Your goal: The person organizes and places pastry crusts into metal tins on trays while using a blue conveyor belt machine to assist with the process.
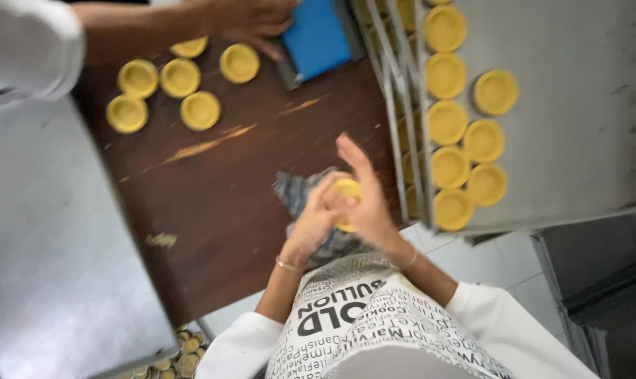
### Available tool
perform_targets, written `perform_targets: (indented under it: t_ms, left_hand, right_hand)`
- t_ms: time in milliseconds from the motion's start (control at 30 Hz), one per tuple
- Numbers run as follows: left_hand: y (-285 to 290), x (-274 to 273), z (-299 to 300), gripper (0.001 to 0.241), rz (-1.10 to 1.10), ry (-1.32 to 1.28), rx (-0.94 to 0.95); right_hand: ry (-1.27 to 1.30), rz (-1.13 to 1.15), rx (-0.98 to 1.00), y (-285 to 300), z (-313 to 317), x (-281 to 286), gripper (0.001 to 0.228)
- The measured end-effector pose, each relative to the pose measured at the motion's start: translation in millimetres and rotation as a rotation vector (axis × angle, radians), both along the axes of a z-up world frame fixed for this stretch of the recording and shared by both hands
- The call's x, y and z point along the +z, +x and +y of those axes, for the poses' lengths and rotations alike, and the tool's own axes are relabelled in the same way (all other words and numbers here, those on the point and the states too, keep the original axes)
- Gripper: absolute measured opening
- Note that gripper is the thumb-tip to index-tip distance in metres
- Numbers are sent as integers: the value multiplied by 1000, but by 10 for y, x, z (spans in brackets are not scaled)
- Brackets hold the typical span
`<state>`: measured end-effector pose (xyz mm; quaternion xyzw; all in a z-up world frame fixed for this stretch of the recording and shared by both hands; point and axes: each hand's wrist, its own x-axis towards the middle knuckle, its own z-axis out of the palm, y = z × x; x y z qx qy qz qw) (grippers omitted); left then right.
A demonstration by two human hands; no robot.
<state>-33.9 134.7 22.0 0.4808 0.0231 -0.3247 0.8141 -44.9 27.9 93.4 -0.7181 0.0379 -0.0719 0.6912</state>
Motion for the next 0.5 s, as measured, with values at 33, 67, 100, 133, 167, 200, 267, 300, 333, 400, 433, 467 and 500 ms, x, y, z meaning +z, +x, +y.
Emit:
perform_targets:
  t_ms: [33, 67, 100, 133, 167, 200, 267, 300, 333, 400, 433, 467, 500]
  left_hand:
    - [-63, 51, 183, 68, -4, 3, 11]
    - [-127, 101, 363, 55, -60, 20, -80]
    - [-162, 153, 559, 45, -121, 43, -172]
    - [-151, 199, 763, 45, -130, 53, -164]
    - [-168, 243, 919, 48, -113, 102, 44]
    - [-178, 287, 1051, 53, -96, 149, 253]
    - [-365, 60, 1137, 47, -244, 222, 62]
    - [-484, -54, 1141, 43, -372, 291, -122]
    - [-541, 146, 1168, 43, -374, 283, -133]
    - [-626, 546, 1209, 52, -96, 285, 113]
    - [-656, 157, 1180, 52, -107, 278, 102]
    - [-667, -235, 1136, 44, -214, 295, -14]
    - [-706, -631, 1085, 35, -313, 311, -132]
  right_hand:
    - [3, -4, 11, -39, 96, 50, 104]
    - [62, 75, 90, -77, 190, 98, 97]
    - [124, 149, 169, -91, 297, 141, 94]
    - [131, 139, 178, -164, 476, 44, 94]
    - [74, 129, 222, -271, 611, -46, 93]
    - [16, 118, 266, -370, 724, -137, 93]
    - [-61, 105, 312, -385, 818, -223, 82]
    - [-139, 113, 367, -416, 827, -256, 74]
    - [-144, 114, 355, -464, 854, -135, 74]
    - [-58, 225, 388, -521, 891, 101, 79]
    - [-63, 216, 375, -533, 899, 119, 79]
    - [51, 308, 368, -531, 896, 134, 79]
    - [170, 405, 359, -552, 890, 144, 81]
